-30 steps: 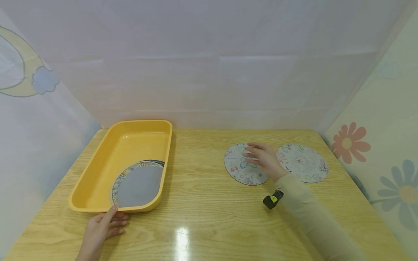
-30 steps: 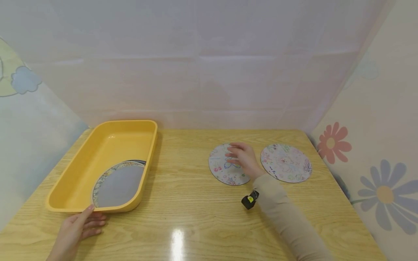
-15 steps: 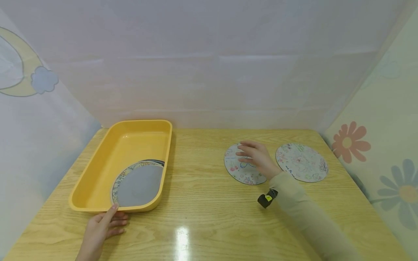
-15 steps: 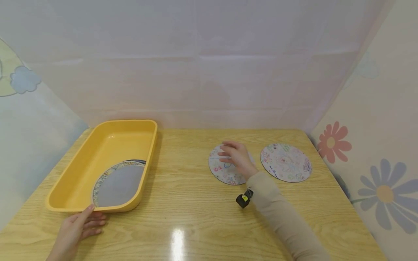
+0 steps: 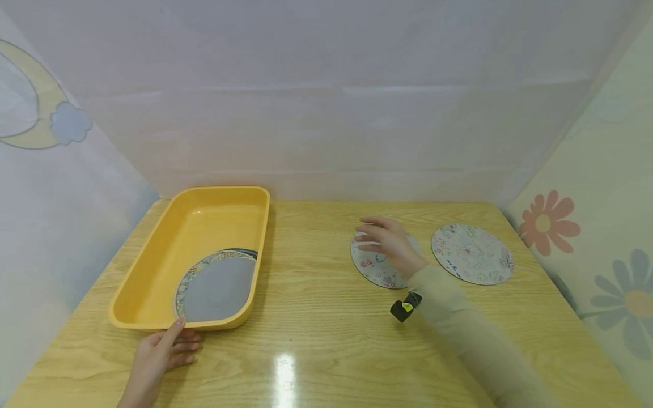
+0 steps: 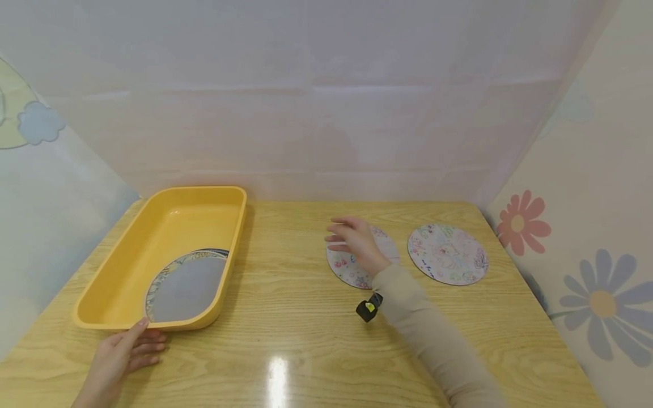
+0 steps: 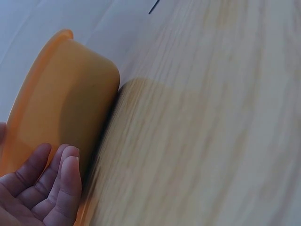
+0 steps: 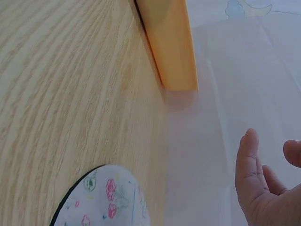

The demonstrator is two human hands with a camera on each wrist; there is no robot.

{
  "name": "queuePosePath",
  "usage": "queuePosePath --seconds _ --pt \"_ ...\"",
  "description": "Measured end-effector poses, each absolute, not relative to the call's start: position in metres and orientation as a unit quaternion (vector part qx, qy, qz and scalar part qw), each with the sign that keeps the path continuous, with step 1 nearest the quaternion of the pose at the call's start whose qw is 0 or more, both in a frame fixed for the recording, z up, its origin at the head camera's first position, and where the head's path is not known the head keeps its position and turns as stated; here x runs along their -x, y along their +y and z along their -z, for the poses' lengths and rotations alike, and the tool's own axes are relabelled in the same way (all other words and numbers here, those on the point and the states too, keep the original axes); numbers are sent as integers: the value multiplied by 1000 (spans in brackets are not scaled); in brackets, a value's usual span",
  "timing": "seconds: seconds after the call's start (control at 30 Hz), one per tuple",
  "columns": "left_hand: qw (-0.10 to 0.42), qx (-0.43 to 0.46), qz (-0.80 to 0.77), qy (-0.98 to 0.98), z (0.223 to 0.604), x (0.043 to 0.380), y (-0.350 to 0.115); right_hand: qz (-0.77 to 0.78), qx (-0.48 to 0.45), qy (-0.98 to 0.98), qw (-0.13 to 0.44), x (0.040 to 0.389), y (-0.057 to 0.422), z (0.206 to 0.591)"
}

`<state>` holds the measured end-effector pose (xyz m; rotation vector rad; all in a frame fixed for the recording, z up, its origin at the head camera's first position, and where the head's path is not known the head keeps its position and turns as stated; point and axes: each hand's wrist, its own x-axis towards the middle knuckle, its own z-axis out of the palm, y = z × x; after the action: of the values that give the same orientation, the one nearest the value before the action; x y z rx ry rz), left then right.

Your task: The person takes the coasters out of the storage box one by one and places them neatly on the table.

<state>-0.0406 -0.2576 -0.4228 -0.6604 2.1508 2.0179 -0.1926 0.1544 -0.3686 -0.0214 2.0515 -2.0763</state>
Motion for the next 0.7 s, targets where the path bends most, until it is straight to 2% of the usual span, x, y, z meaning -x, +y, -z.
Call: queuePosePath --seconds 0.7 --pt "61 216 -665 712 423 40 -257 709 35 692 134 196 112 346"
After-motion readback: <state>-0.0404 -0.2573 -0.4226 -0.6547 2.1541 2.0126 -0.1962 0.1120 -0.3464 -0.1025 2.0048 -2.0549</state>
